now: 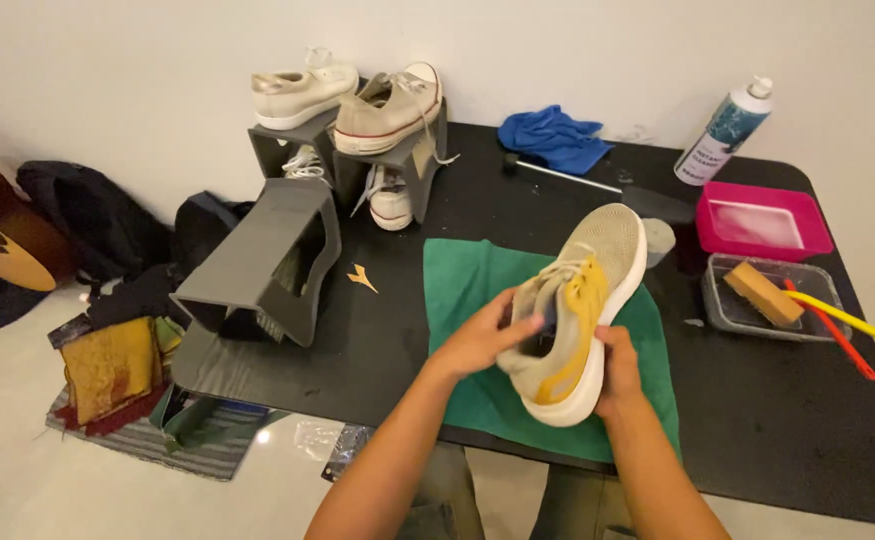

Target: The person unties the white shoelaces of a yellow and white sneaker placed on a green towel. They pull the laces out of the eyelets and remove them from the shoe.

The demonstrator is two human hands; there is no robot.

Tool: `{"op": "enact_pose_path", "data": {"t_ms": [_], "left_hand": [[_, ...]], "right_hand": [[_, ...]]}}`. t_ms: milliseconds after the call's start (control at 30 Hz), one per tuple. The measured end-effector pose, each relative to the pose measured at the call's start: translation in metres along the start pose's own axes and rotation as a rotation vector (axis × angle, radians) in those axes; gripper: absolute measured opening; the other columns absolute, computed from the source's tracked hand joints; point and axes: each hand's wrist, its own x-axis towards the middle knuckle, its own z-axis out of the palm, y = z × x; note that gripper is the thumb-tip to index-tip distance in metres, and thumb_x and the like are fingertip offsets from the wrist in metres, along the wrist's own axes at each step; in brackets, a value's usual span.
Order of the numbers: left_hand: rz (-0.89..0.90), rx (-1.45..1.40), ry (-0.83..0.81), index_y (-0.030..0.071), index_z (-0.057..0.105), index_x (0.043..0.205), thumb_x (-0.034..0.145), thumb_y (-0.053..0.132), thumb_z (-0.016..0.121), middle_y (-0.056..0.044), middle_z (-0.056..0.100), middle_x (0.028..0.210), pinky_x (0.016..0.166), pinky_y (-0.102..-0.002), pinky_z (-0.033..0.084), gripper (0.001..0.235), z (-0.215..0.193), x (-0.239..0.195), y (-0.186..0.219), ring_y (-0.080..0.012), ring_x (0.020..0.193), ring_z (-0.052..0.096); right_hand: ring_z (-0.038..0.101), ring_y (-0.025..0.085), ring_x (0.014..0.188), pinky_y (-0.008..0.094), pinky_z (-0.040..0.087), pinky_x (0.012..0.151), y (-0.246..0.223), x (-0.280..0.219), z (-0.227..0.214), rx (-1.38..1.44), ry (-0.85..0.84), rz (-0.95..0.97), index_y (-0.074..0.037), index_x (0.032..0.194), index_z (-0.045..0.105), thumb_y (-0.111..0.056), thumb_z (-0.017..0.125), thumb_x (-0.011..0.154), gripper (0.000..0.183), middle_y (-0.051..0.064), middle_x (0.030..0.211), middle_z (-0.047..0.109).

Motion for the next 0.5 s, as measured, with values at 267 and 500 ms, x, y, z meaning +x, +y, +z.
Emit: {"op": "enact_pose_path", "data": {"t_ms": [267, 500], "left_hand": [[0.085, 0.389, 0.126, 0.014, 0.055, 0.146, 0.073, 0.019, 0.08, -0.021, 0.067, 0.127, 0.104, -0.049, 0.049, 0.077, 0.003, -0.008, 0.041, -0.0371, 0.124, 0.061], [0.168, 0.633, 0.446, 0.007, 0.048, 0.146, 0.086, 0.01, 0.06, -0.036, 0.064, 0.125, 0.086, -0.058, 0.056, 0.061, 0.026, -0.037, 0.086, -0.0537, 0.109, 0.065]], "right_hand": [[0.069, 0.039, 0.091, 0.057, 0.058, 0.084, 0.017, 0.022, -0.016, -0.059, -0.156, -0.094, -0.006, 0.129, 0.065, -0.028, 0.061, 0.073, 0.06, 0.021, 0.11, 0.07], [0.058, 0.02, 0.111, 0.028, 0.051, 0.087, -0.009, -0.049, 0.03, -0.499, 0.118, -0.862, -0.008, 0.141, 0.047, -0.007, 0.071, 0.088, 0.059, 0.007, 0.127, 0.054]]}}
